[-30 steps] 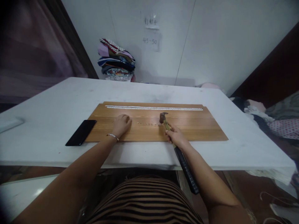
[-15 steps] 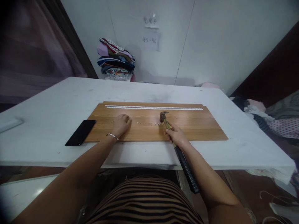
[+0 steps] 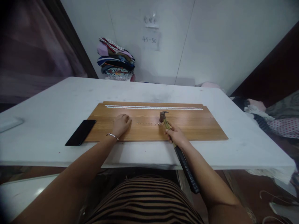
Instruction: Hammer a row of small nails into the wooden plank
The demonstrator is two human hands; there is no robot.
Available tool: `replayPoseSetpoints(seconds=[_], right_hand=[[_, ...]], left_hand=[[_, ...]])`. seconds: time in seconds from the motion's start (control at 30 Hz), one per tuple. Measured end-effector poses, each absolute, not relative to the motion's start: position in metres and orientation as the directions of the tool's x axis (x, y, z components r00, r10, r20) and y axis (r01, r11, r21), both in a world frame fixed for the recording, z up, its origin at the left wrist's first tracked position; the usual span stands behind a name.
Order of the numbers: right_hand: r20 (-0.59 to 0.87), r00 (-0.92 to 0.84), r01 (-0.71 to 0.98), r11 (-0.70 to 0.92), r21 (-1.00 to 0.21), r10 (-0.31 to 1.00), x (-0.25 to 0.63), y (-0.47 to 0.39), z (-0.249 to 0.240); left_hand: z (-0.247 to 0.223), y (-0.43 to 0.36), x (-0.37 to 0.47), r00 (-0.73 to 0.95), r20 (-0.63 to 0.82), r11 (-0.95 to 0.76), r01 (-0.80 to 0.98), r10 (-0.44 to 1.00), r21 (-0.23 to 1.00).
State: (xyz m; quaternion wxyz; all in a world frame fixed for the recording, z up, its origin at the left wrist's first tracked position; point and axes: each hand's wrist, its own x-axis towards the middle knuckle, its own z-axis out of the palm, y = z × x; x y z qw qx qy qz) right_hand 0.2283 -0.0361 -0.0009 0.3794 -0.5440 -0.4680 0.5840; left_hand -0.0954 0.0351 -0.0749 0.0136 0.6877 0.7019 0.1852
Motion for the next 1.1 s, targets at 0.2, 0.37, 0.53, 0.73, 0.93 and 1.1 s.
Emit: replayPoseSetpoints(seconds=[0.2, 0.37, 0.53, 0.73, 0.93, 1.1], right_hand=[[-0.299, -0.119, 0.075, -0.292, -0.953, 0.947, 0.2263, -0.0366, -0.0039], [-0.300, -0.107, 0.069, -0.294, -0.953, 0.948, 0.2269, -0.0364, -0.0035], [-0.280, -0.119, 0.058, -0.274, -0.960, 0.953, 0.2293, -0.0351, -0.0025], [-0.296, -0.113, 0.059, -0.291, -0.955, 0.948, 0.2273, -0.0361, -0.0043], [-0.299, -0.121, 0.050, -0.295, -0.954, 0.947, 0.2259, -0.0365, -0.0019], [-0.270, -0.122, 0.058, -0.265, -0.962, 0.955, 0.2283, -0.0346, -0.0017]], left_hand=[[-0.0737, 0.0343, -0.0950, -0.053, 0.236, -0.016, 0.959, 0.970, 0.283], [-0.0737, 0.0348, -0.0944, -0.063, 0.234, -0.011, 0.954, 0.970, 0.300], [-0.0738, 0.0347, -0.0946, -0.057, 0.236, -0.016, 0.955, 0.970, 0.297], [-0.0740, 0.0346, -0.0950, -0.053, 0.236, -0.018, 0.957, 0.970, 0.289], [-0.0710, 0.0331, -0.0933, -0.063, 0.225, -0.002, 0.961, 0.972, 0.278], [-0.0692, 0.0322, -0.0924, -0.058, 0.231, -0.009, 0.960, 0.971, 0.281]])
